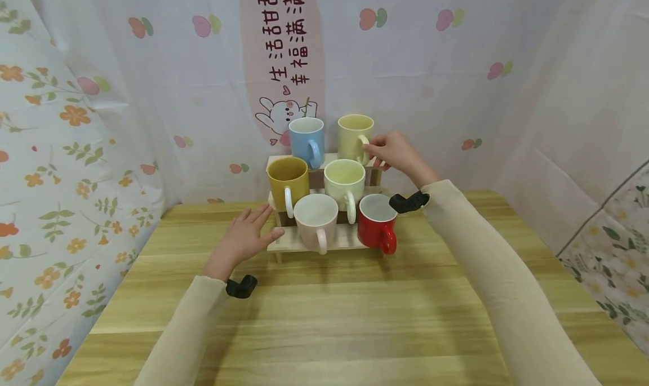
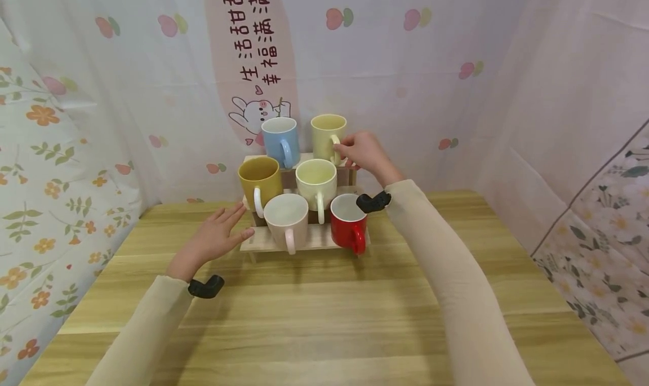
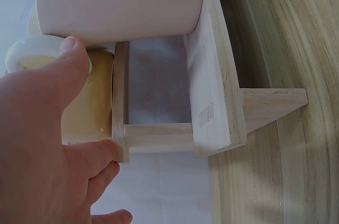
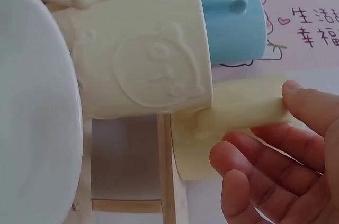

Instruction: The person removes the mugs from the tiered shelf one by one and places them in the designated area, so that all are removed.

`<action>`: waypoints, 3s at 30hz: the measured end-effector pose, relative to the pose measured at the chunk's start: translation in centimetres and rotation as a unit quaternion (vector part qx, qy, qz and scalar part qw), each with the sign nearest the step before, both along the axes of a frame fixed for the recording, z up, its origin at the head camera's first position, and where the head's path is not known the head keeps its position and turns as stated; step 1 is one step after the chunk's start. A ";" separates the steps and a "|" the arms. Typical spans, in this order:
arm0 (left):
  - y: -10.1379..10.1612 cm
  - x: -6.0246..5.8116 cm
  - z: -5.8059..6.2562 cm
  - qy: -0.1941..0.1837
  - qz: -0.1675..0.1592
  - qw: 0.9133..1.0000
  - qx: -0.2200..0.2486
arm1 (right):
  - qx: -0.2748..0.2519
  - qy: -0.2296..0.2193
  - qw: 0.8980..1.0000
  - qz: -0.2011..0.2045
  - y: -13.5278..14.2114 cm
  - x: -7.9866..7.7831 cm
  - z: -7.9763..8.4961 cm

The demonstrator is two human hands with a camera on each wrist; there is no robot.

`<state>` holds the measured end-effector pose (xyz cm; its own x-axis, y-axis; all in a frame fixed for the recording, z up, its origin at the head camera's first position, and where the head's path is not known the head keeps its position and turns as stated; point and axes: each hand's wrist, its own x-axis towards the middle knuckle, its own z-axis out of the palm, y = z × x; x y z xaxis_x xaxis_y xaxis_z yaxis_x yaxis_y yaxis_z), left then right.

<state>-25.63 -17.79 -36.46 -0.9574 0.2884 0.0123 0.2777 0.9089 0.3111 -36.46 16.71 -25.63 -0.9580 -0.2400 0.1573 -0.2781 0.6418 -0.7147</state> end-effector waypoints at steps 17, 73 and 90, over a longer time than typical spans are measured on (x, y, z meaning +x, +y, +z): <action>0.2 0.2 -0.1 0.004 0.007 1.000 0.001 | -0.088 -0.075 0.993 -0.034 -1.3 0.1 -0.1; 0.4 0.5 0.1 0.003 0.017 1.000 0.004 | -0.122 0.008 0.984 -0.131 6.9 3.8 -1.9; 0.4 0.7 -0.3 0.010 0.015 1.000 0.021 | -0.154 -0.019 0.982 -0.110 9.0 3.2 -8.5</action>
<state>-24.92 -17.44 -36.77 -0.9649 0.2588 0.0440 0.2579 0.9029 0.3438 -33.25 25.68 -34.12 -0.9878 0.0273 0.1536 -0.1265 0.4359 -0.8911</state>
